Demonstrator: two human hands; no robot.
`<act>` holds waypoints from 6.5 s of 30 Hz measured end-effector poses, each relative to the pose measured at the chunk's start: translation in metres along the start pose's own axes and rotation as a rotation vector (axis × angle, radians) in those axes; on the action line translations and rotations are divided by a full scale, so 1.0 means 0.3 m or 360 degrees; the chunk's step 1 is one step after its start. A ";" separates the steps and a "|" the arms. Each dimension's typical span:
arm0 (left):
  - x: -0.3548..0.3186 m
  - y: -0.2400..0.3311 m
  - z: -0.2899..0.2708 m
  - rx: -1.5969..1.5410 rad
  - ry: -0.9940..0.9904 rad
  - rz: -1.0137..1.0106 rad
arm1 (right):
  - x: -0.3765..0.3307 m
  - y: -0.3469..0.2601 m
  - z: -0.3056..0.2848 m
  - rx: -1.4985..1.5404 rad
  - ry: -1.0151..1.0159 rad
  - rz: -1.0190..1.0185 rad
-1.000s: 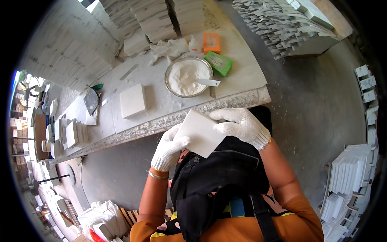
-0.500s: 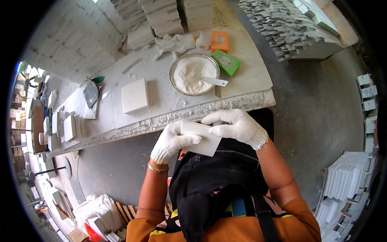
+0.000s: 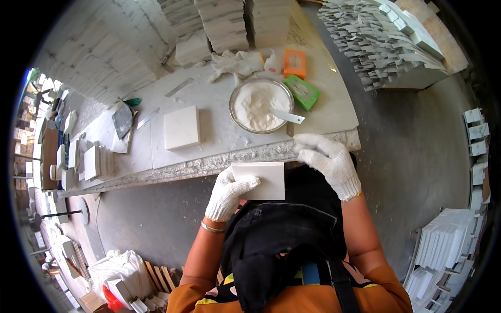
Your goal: The person applies a white paste to the edges of a square tile using a small metal spatula, then smooths the edges with a green sponge. The person repeats this process on multiple tiles, handling them one at a time.
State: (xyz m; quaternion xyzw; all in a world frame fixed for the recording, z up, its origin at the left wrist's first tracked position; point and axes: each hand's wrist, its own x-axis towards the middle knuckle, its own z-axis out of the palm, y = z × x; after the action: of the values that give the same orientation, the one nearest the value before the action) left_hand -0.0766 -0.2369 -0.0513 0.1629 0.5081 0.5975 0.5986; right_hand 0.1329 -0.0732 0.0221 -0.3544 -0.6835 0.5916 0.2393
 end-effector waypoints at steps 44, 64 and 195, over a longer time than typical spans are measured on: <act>0.181 0.073 0.010 -0.0623 0.0269 0.0072 | 0.376 -0.014 0.015 -0.0144 -0.0083 0.0289; 0.188 0.061 0.004 -0.0660 0.0256 0.0088 | 0.322 -0.033 0.019 -0.0258 -0.0089 -0.0103; 0.179 0.069 0.005 -0.0512 0.0310 0.0057 | 0.323 -0.037 -0.095 0.0094 -0.0221 -0.0033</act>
State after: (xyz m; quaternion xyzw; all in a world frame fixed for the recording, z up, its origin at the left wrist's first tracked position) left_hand -0.0991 -0.1842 -0.0563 0.0154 0.4587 0.6944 0.5542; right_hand 0.0905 0.0187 0.0292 -0.2982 -0.6844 0.6321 0.2079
